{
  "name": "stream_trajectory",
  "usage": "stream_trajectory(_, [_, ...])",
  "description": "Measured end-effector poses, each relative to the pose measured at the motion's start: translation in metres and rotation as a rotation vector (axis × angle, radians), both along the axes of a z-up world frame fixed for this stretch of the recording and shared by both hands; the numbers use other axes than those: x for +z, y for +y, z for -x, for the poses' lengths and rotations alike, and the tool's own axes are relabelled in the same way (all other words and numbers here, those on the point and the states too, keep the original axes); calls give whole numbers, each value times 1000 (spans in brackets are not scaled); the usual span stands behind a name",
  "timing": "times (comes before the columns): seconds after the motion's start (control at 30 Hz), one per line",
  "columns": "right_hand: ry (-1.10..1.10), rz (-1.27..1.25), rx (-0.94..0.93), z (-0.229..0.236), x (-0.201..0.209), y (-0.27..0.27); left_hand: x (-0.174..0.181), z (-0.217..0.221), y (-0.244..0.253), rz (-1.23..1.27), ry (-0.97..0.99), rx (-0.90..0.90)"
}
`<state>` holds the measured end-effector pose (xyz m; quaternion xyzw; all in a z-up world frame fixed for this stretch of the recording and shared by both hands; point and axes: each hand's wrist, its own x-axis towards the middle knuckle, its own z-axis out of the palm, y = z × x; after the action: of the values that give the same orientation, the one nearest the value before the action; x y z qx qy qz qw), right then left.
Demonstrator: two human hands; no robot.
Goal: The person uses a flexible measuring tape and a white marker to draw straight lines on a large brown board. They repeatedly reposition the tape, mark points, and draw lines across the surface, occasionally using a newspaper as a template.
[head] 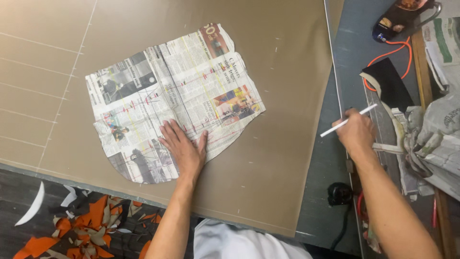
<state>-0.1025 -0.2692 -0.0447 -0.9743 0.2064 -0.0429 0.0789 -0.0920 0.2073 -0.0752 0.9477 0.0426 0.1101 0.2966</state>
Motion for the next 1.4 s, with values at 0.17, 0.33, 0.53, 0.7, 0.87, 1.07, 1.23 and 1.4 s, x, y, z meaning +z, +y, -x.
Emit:
stream_trajectory(0.17, [-74, 52, 12, 1, -15, -9, -6, 1, 4, 85, -60, -16])
stream_trajectory(0.33, [-394, -253, -49, -5, -20, -7, 1, 5, 14, 195, -49, -86])
stream_trajectory(0.53, [-590, -693, 11, -22, 42, 32, 42, -2, 9, 485, -25, -95])
stream_trajectory(0.7, [-658, -607, 65, -2, 133, 68, 82, -19, -56, 647, -116, -223])
stream_trajectory(0.87, [-735, -477, -49, 82, 195, 60, 116, -14, -185, 781, -182, -620])
stream_trajectory(1.07, [-673, -409, -248, 215, 157, -22, 136, 24, -362, 414, -72, -1108])
stream_trajectory(1.23, [-548, -271, -311, 305, 75, -64, 95, 38, -470, 161, 107, -1351])
stream_trajectory(1.4, [-493, -546, -463, 323, 31, 13, 50, 37, -499, 236, 143, -1437])
